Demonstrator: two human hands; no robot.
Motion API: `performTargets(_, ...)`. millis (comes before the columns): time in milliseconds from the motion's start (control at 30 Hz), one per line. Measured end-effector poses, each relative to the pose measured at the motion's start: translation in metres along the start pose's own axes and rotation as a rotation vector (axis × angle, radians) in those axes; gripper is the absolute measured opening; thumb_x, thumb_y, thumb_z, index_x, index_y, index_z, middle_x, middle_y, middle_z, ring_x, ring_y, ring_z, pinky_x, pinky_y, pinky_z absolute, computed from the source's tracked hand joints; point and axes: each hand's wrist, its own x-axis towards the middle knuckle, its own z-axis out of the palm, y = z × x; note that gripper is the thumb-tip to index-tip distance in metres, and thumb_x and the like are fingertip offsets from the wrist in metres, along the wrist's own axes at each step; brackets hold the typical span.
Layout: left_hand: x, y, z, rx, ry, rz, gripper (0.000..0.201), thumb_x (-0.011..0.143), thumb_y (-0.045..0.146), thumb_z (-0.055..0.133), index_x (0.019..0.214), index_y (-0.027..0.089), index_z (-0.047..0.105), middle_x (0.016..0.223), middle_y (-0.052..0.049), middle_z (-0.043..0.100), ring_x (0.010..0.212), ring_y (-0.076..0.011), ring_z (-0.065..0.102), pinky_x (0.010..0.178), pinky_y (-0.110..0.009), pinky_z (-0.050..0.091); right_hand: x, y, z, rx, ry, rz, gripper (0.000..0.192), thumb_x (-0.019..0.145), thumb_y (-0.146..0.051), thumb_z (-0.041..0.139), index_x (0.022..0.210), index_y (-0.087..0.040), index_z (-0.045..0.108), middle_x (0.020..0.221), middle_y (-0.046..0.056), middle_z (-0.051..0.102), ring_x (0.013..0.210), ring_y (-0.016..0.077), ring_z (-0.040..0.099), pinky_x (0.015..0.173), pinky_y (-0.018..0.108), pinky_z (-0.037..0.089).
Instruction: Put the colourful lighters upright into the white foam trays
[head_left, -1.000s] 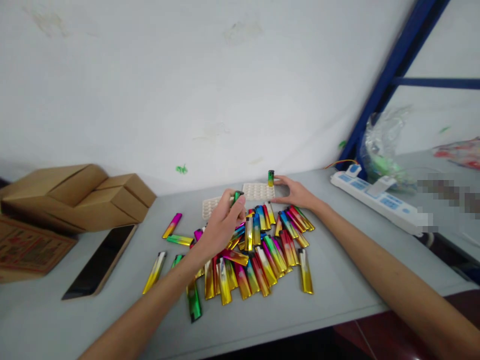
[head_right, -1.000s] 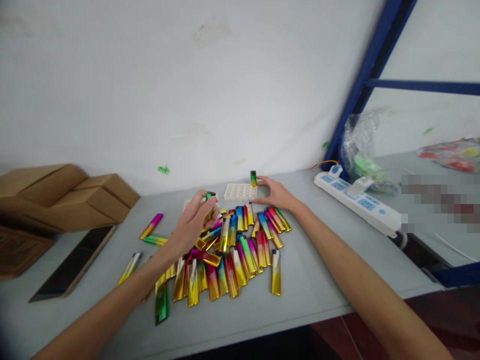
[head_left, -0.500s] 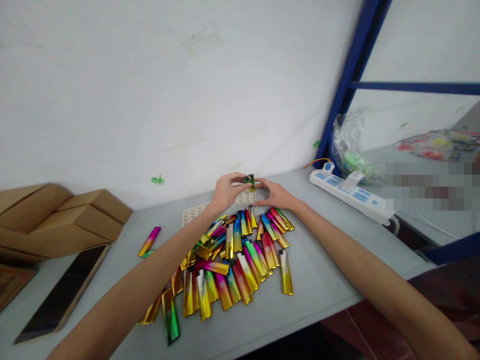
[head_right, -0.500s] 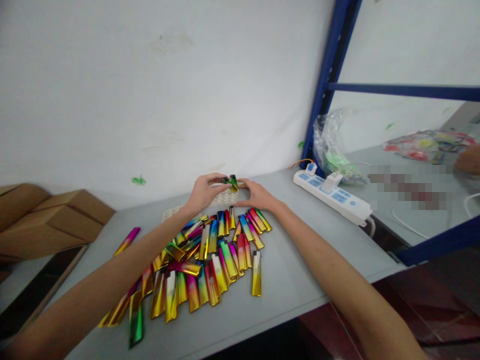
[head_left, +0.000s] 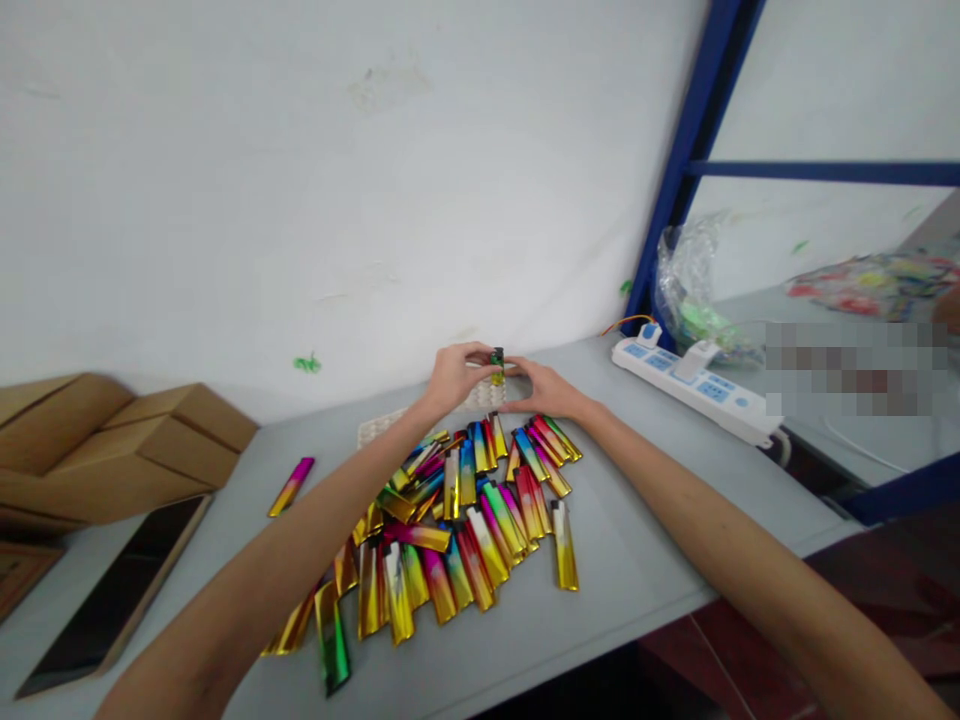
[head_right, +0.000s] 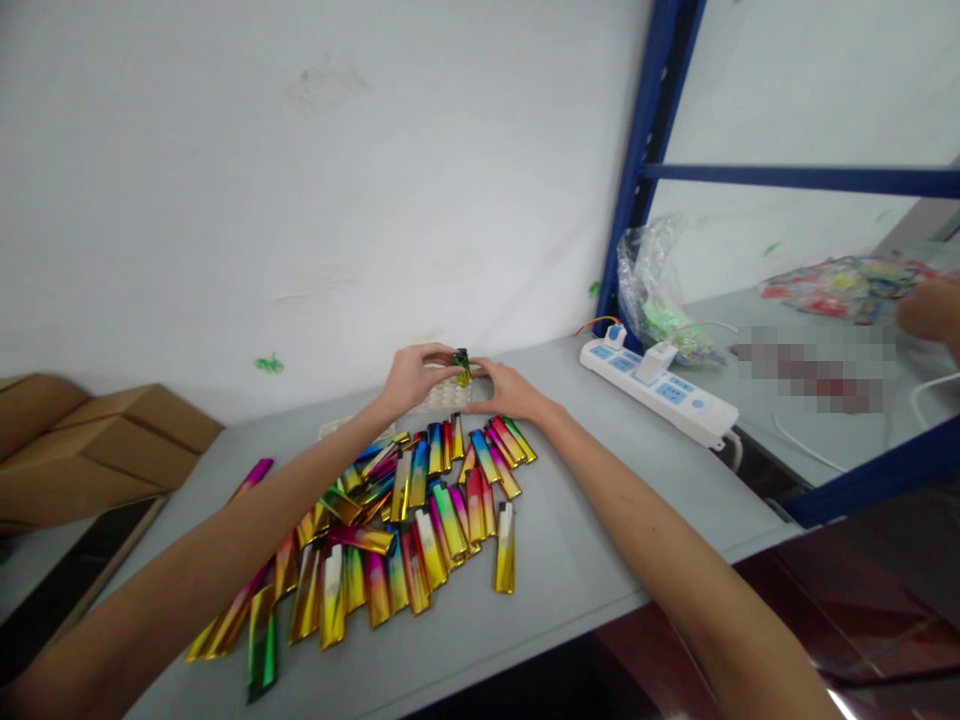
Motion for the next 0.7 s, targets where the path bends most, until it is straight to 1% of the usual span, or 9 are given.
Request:
performTargets(200,0.004,0.001,-0.001,-0.028,-0.032,-0.042,0.031,0.066,0.032,0.09,0.084,0.015,0.073,0.08,-0.007,0.077,0.078,-0.0225,0.074,0.082,-0.038,0.06,0.0,-0.003,-0.001,-0.015,0.0,0.017,0.089,0.073,-0.047,0.088,0.147,-0.02,0.047,0.135,0.016,0.069,0.124,0.0348,0.067,0.107,0.05,0.051)
performTargets(333,0.005,-0.004,0.0,-0.038,-0.053,-0.05,0.029,0.065,0.032,0.09,0.079,0.014,0.072,0.077,-0.008,0.076,0.075,-0.0214,0.073,0.079,-0.036,0.06,0.0,-0.003,-0.001,-0.014,-0.005,0.008,0.088,0.074,-0.045,0.088,0.146,-0.019,0.047,0.138,0.017,0.067,0.125,0.0343,0.066,0.107,0.05,0.05)
performTargets(433,0.008,-0.009,0.0,-0.046,-0.058,-0.107,0.032,0.063,0.034,0.091,0.076,0.014,0.07,0.076,-0.007,0.076,0.073,-0.0214,0.073,0.075,-0.035,0.059,0.0,-0.002,-0.001,-0.016,-0.003,0.006,0.089,0.074,-0.045,0.088,0.147,-0.017,0.046,0.137,0.018,0.067,0.125,0.0339,0.066,0.108,0.049,0.05)
performTargets(533,0.011,-0.012,-0.001,-0.036,-0.078,-0.162,0.036,0.06,0.038,0.092,0.076,0.015,0.069,0.075,-0.006,0.076,0.072,-0.0219,0.073,0.07,-0.033,0.058,0.0,-0.001,0.0,-0.015,0.006,0.007,0.088,0.074,-0.046,0.088,0.147,-0.019,0.047,0.136,0.016,0.069,0.124,0.033,0.067,0.108,0.049,0.05)
performTargets(633,0.011,-0.014,-0.001,-0.001,-0.072,-0.158,0.037,0.061,0.041,0.091,0.077,0.016,0.068,0.073,-0.005,0.075,0.07,-0.0216,0.073,0.066,-0.031,0.056,0.0,0.001,0.001,-0.024,0.007,0.002,0.089,0.073,-0.047,0.088,0.147,-0.021,0.048,0.136,0.015,0.068,0.123,0.0329,0.067,0.108,0.049,0.05)
performTargets(700,0.009,-0.015,0.0,0.032,-0.077,-0.135,0.036,0.063,0.043,0.09,0.076,0.017,0.068,0.073,-0.005,0.075,0.071,-0.0214,0.072,0.066,-0.031,0.056,0.0,0.002,0.001,-0.042,0.016,0.004,0.089,0.072,-0.047,0.089,0.147,-0.02,0.049,0.138,0.016,0.067,0.124,0.0336,0.066,0.108,0.049,0.05)
